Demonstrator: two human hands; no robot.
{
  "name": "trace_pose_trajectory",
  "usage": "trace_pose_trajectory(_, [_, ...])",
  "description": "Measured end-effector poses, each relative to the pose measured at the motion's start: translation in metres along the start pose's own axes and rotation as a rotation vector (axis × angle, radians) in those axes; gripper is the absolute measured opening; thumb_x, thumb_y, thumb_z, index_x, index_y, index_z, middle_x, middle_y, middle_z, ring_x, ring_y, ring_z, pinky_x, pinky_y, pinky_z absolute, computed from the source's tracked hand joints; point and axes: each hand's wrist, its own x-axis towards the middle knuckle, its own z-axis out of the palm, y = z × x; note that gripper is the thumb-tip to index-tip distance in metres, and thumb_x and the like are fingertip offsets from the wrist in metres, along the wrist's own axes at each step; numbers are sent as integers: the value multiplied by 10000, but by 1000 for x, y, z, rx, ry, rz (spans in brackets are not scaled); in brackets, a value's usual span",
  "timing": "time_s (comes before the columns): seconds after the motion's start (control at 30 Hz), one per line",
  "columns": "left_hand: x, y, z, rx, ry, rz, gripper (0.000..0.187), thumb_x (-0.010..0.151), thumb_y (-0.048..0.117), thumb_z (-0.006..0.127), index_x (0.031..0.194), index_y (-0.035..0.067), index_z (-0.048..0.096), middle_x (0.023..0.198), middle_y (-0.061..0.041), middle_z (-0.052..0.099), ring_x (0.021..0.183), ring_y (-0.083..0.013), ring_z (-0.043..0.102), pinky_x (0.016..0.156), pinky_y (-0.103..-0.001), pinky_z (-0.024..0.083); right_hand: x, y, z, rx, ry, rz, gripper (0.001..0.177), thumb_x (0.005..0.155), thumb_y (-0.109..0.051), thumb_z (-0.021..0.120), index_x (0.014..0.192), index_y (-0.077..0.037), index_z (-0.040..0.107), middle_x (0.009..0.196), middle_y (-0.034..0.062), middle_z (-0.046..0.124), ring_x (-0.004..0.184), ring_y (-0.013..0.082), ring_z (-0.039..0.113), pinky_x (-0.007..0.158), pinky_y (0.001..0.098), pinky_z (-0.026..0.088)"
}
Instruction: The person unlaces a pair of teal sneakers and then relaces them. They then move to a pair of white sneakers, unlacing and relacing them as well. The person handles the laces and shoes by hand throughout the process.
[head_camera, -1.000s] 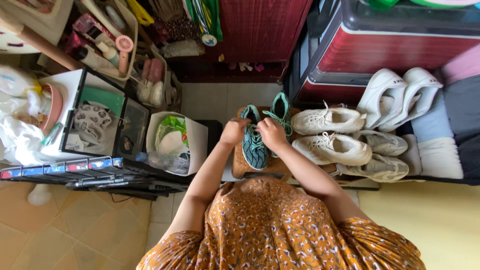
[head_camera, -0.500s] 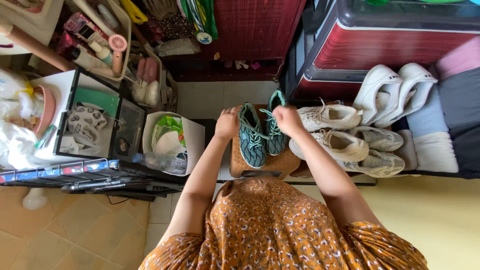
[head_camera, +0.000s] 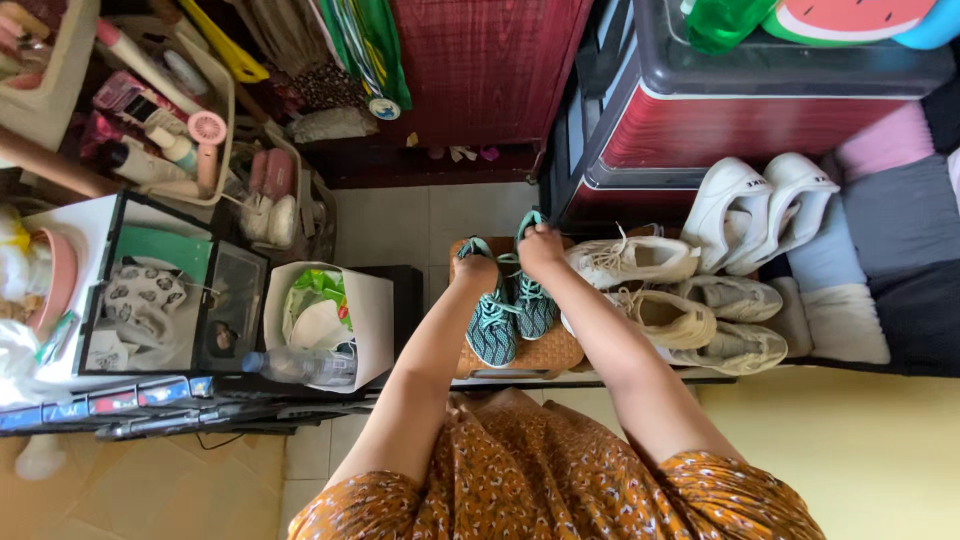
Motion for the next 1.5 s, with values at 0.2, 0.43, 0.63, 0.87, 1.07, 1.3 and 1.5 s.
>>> trace_pose_trajectory(0.2, [15, -6, 10, 18, -28, -14, 338, 843, 199, 760, 1170, 113, 769, 1322, -123, 686, 1235, -361, 622, 1105, -708, 320, -12, 1, 1, 193, -4, -136, 156, 899, -98, 607, 1045, -58, 643, 1049, 147, 737, 1070, 353, 667, 906, 479, 538])
trace_pose_trajectory(0.43, [1, 0, 25, 45, 139, -40, 273, 906, 120, 611, 1110, 163, 786, 1218, -65, 759, 1189, -277, 682, 1160, -667, 292, -30, -2, -17, 465, -77, -124, 152, 818, 2, 618, 964, -42, 621, 1063, 157, 723, 1104, 389, 632, 878, 509, 523])
trace_pose_trajectory(0.63, [-34, -5, -5, 42, 68, 65, 310, 836, 95, 629, 1116, 122, 757, 1179, -85, 705, 1151, -310, 656, 1074, -801, 179, -42, -6, -27, 499, -71, -118, 143, 852, -32, 631, 992, -37, 608, 1054, 190, 720, 1090, 400, 646, 887, 504, 531])
trace_pose_trajectory(0.87, [-78, -17, -8, -168, 440, 345, 402, 928, 113, 557, 1330, 125, 548, 984, -186, 758, 1029, -405, 703, 1122, -675, 325, -59, -12, -32, 555, -156, -73, 313, 817, 42, 602, 1111, -54, 561, 1048, 212, 710, 986, 427, 691, 790, 506, 552])
trace_pose_trajectory(1.07, [-90, -21, 7, -537, 609, 506, 491, 981, 320, 545, 1420, 143, 417, 1054, -178, 738, 1102, -407, 670, 1074, -577, 400, -69, -20, -16, 695, 60, -51, 251, 796, -14, 635, 1041, -34, 585, 961, 205, 723, 940, 432, 695, 778, 514, 546])
trace_pose_trajectory(1.3, [-109, 19, -3, -137, 380, 269, 784, 810, 526, 726, 1456, 189, 436, 1229, -181, 644, 1121, -394, 619, 1011, -589, 325, -80, -31, -2, 958, 199, 165, 153, 931, -71, 676, 1041, -39, 574, 858, 196, 718, 813, 382, 714, 711, 455, 547])
trace_pose_trajectory(1.5, [-108, 25, 17, -205, 487, 193, 438, 908, 397, 703, 1320, 270, 628, 1191, -115, 684, 1092, -330, 673, 1027, -586, 352, -101, -39, -11, 1077, 387, 123, 180, 862, -41, 728, 988, -46, 598, 853, 164, 729, 793, 348, 734, 704, 407, 568])
